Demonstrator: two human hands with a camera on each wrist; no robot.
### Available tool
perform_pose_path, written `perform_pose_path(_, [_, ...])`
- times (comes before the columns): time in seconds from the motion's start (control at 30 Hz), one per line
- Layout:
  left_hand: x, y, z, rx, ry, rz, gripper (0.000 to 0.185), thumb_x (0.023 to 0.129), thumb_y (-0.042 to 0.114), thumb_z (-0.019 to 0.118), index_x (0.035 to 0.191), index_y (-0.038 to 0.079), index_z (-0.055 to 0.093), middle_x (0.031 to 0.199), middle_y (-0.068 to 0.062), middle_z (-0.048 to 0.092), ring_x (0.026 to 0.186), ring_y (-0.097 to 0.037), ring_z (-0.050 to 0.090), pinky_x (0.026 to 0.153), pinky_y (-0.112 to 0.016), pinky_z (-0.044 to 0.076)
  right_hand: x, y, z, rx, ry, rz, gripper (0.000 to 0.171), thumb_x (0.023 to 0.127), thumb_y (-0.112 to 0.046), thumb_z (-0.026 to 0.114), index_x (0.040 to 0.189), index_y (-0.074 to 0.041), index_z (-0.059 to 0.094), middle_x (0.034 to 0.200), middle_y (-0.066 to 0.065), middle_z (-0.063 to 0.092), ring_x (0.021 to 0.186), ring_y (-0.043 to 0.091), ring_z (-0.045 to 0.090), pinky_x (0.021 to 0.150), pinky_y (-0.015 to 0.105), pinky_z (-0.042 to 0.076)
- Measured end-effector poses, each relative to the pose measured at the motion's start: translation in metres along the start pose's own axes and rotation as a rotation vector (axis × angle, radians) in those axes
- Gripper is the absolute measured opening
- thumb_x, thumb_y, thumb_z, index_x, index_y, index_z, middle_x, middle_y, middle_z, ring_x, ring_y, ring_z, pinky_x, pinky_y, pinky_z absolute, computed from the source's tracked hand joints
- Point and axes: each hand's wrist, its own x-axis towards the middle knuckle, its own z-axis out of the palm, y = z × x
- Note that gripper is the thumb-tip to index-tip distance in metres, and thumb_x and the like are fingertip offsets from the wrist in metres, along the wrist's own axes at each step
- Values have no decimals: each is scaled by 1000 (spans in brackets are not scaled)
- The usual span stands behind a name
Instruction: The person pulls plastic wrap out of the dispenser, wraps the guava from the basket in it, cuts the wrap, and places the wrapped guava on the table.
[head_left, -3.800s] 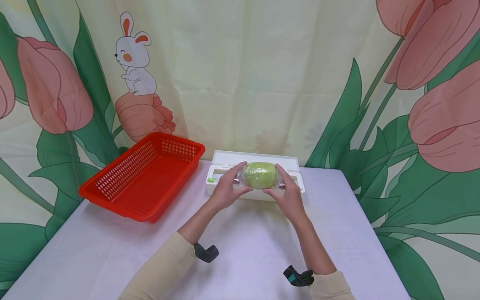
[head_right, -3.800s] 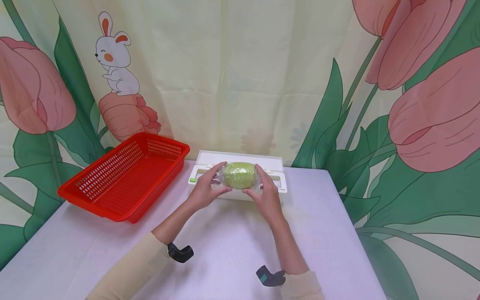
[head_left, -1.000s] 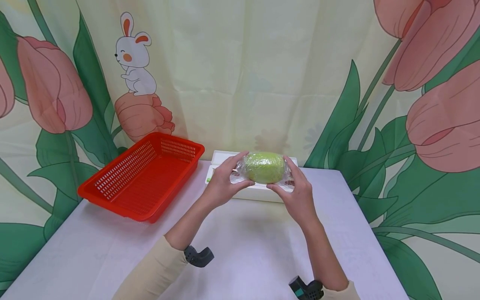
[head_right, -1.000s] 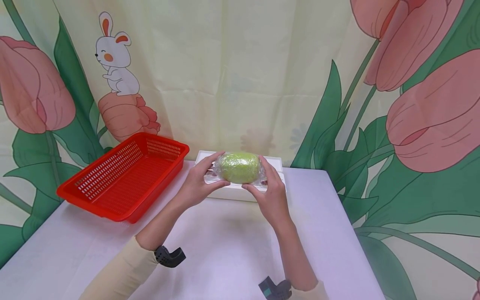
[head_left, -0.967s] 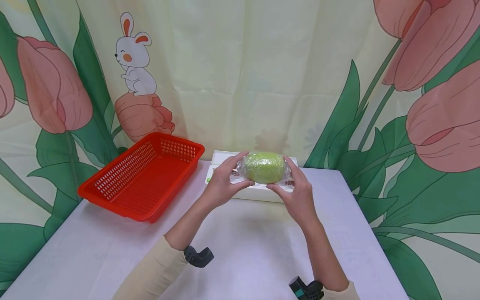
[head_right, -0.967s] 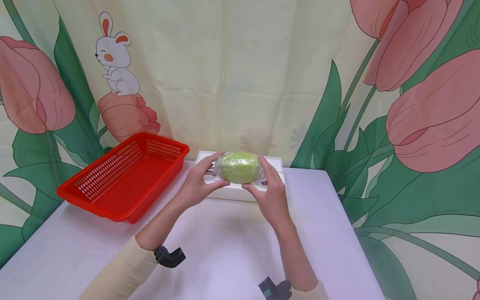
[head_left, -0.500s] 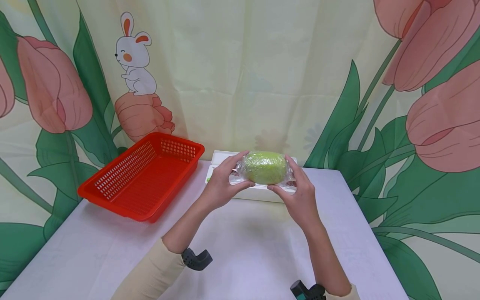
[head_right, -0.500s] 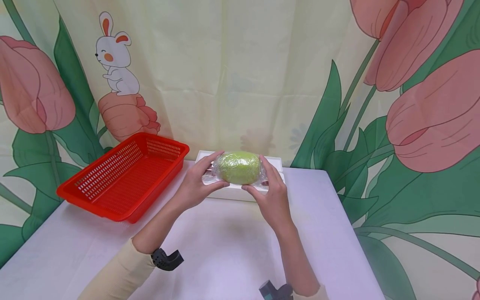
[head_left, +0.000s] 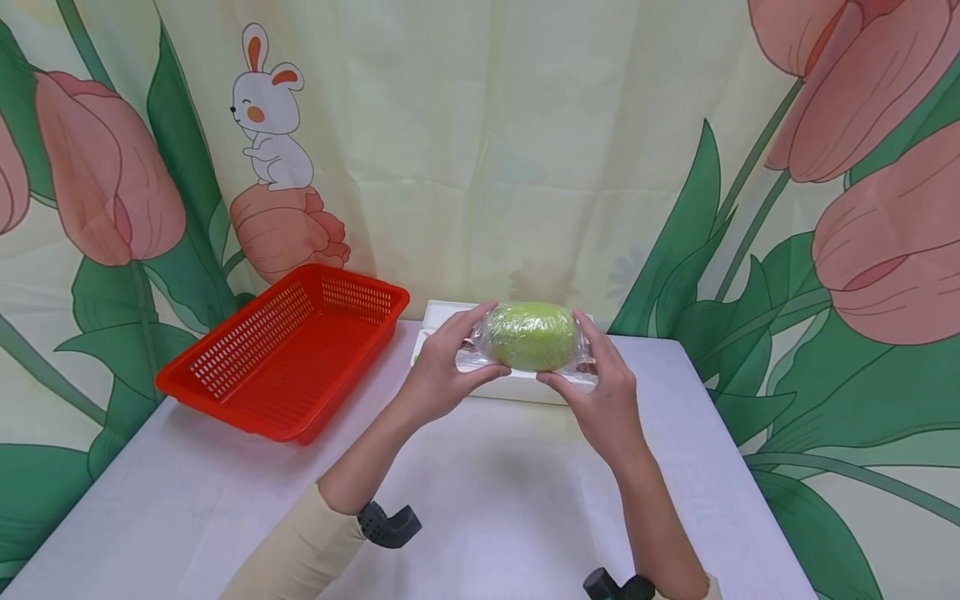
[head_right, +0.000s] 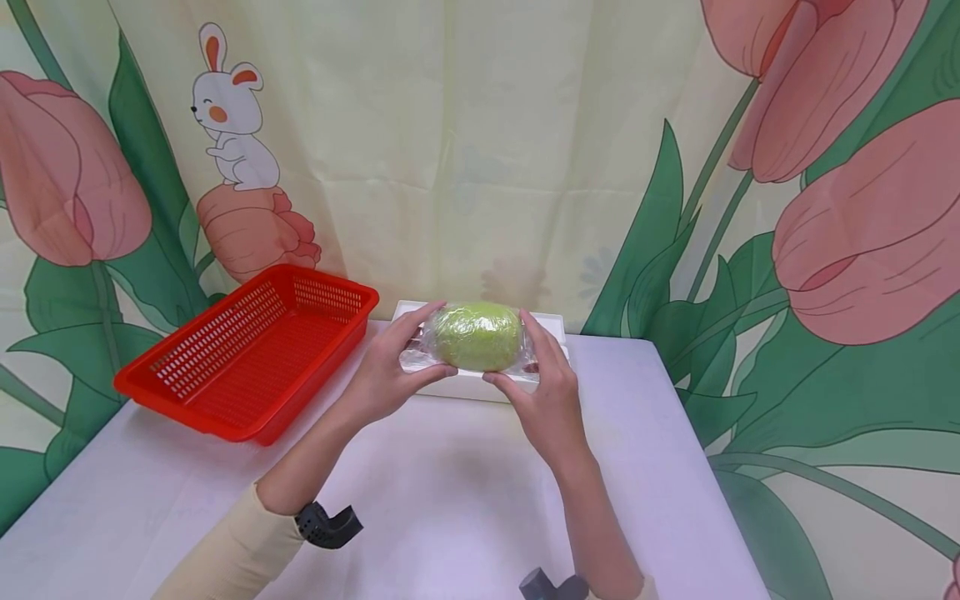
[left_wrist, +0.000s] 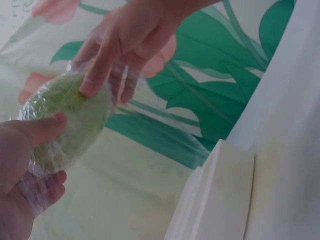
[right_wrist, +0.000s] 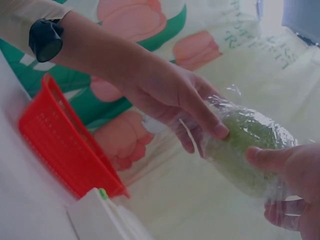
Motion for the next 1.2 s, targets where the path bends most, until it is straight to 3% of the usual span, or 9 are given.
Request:
perform_pose_path(0.2, [-1, 4, -2, 2, 6, 8, 79, 72, 28, 77, 139, 26, 36, 126, 2, 52, 108, -10, 51, 81, -24, 53, -1, -5, -4, 4, 7, -1, 89, 67, -23, 80, 141, -27, 32, 128, 3, 52, 105, 17, 56, 77, 19, 52])
perform_pose_path(0.43, [-3, 8, -4, 13, 10, 23, 79, 72, 27, 78, 139, 26, 36, 126, 2, 51, 108, -10, 51, 80, -23, 52, -2, -9, -6, 16, 11, 16, 91, 66, -21, 81, 141, -29, 31, 129, 1, 51, 109, 16, 54, 79, 33, 54])
perform_pose_path(0.63, [-6, 13, -6, 14, 6, 26, 80, 72, 28, 77, 139, 28, 35, 127, 4, 51, 107, -9, 51, 80, -24, 53, -4, -10, -11, 19, -1, 9, 90, 65, -22, 81, 141, -30, 32, 128, 1, 52, 109, 16, 55, 80, 34, 54])
perform_pose_path(0.83, [-14, 16, -6, 80, -25, 14, 76, 71, 35, 77, 136, 28, 39, 119, 9, 54, 92, -6, 51, 72, -21, 51, -11, -5, -19, -28, -45, 12, 88, 62, -28, 82, 138, -31, 37, 124, -1, 54, 97, 13, 58, 78, 24, 53])
perform_pose_path(1.07, [-26, 17, -6, 131, -104, -40, 69, 70, 45, 75, 130, 30, 45, 114, 10, 57, 88, -5, 53, 67, -17, 50, -22, 3, -23, -57, -151, 28, 84, 62, -40, 80, 135, -24, 42, 121, -1, 57, 97, 14, 60, 76, 33, 55])
perform_pose_path(1.2, [-34, 14, -2, 137, -147, -85, 68, 71, 51, 72, 130, 28, 45, 113, 11, 57, 89, -4, 53, 66, -15, 50, -27, 7, -21, -59, -226, 86, 83, 63, -48, 76, 134, -24, 41, 118, -3, 56, 96, 11, 56, 74, 30, 54])
